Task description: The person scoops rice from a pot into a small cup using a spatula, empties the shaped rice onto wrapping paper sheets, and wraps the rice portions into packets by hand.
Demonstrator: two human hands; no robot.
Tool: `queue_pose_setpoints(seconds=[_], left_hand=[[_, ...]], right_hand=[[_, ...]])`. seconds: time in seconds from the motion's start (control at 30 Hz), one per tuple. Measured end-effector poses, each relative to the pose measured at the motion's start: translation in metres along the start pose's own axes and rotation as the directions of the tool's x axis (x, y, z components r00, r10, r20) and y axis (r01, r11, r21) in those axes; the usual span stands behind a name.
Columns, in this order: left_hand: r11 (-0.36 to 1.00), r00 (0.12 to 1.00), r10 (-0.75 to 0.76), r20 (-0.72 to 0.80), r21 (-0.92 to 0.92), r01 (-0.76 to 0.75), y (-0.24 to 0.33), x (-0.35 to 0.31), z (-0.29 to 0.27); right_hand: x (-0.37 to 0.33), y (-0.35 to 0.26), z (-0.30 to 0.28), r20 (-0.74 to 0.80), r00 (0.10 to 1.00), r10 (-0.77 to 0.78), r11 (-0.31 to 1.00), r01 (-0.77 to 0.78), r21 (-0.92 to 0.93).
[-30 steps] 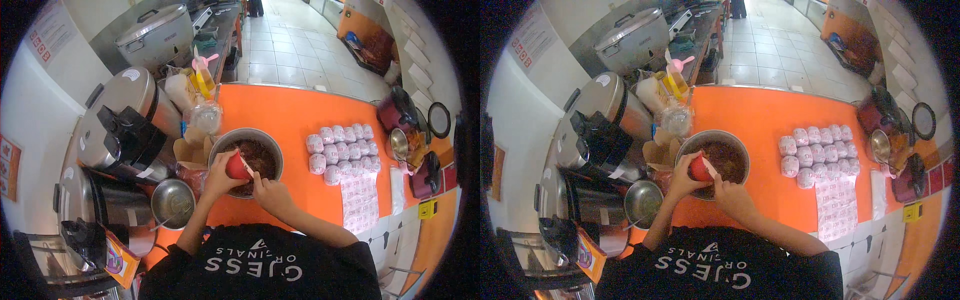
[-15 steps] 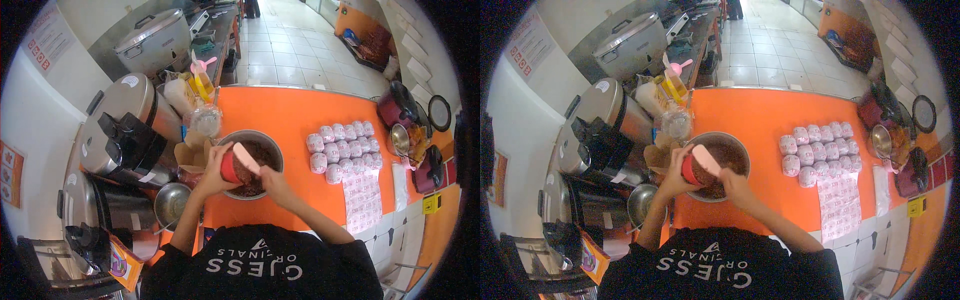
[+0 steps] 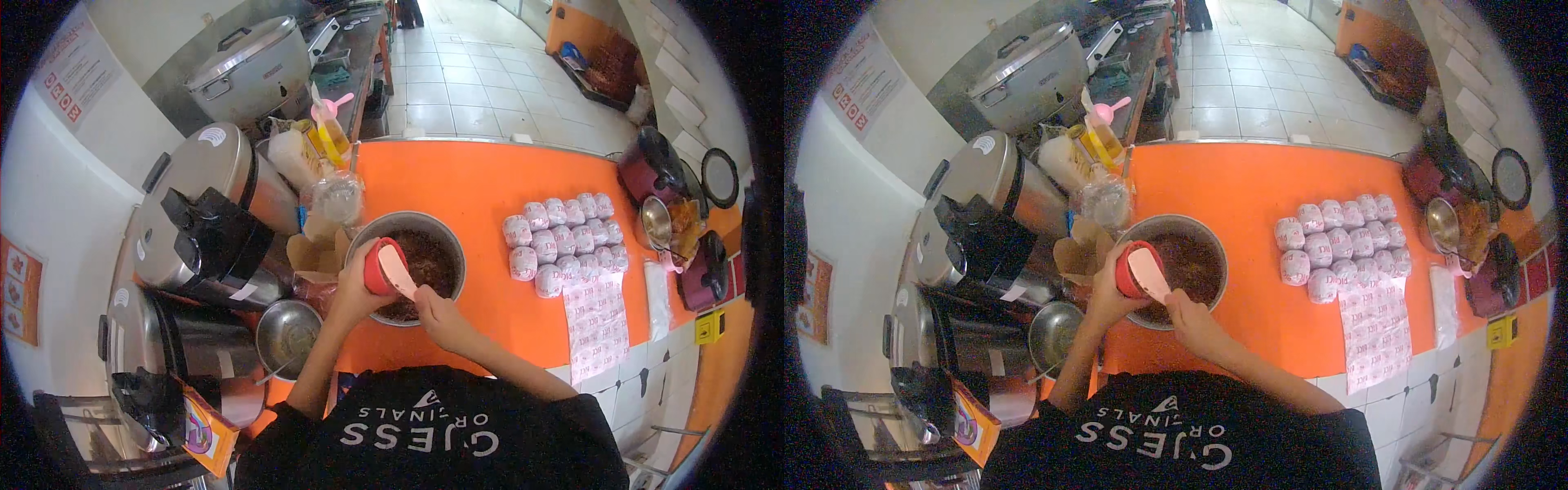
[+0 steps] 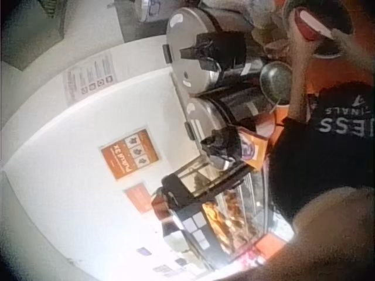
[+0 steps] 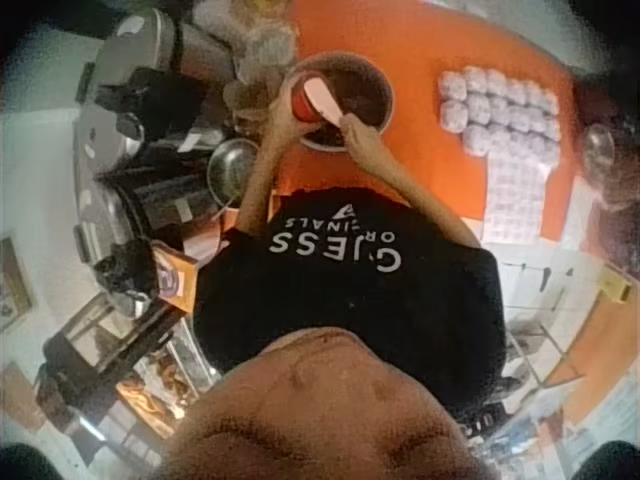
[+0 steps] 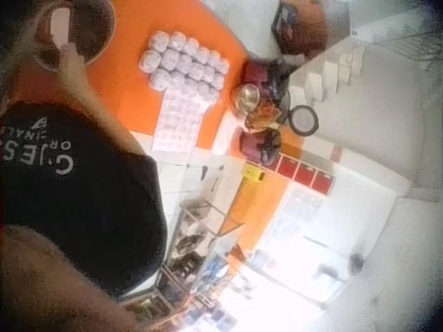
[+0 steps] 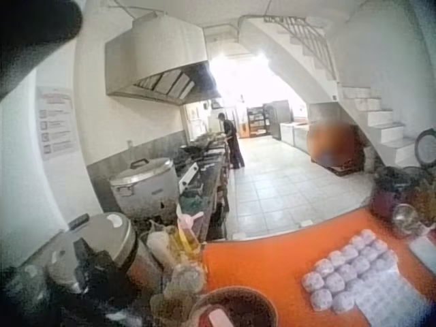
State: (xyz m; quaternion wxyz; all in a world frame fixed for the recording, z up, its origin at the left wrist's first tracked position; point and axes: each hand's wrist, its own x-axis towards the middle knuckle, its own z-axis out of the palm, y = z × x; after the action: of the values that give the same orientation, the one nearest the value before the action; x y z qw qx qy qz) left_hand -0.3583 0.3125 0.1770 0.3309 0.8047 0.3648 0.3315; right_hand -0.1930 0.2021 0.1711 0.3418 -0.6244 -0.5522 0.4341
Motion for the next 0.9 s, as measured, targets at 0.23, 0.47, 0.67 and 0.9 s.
queue_pose_setpoints(seconds=[0.23, 0.47, 0.67, 0.9], left_hand=[[0.96, 0.999, -0.02, 0.025, -0.28, 0.026, -0.01, -0.004, -0.001], [0.991, 0.998, 0.046, -0.043, 0.126, -0.04, 0.006, -0.005, -0.003], [0.956, 0.984, 0.145, -0.105, 0.27, -0.112, 0.014, -0.011, 0.005], [0.949, 0.975, 0.21, -0.073, 0.253, -0.186, 0.005, -0.012, -0.004]], right_hand=[[0.018, 0.022, -0.024, -0.062, 0.978, -0.2, 0.978, 0.203, 0.044], [0.005, 0.033, -0.008, 0.142, 0.955, 0.261, 0.826, -0.297, 0.479], [-0.007, 0.01, 0.016, -0.064, 0.998, -0.027, 0.993, 0.035, 0.115], [0.0, 0.015, 0.0, 0.021, 0.99, -0.138, 0.989, 0.137, 0.048]])
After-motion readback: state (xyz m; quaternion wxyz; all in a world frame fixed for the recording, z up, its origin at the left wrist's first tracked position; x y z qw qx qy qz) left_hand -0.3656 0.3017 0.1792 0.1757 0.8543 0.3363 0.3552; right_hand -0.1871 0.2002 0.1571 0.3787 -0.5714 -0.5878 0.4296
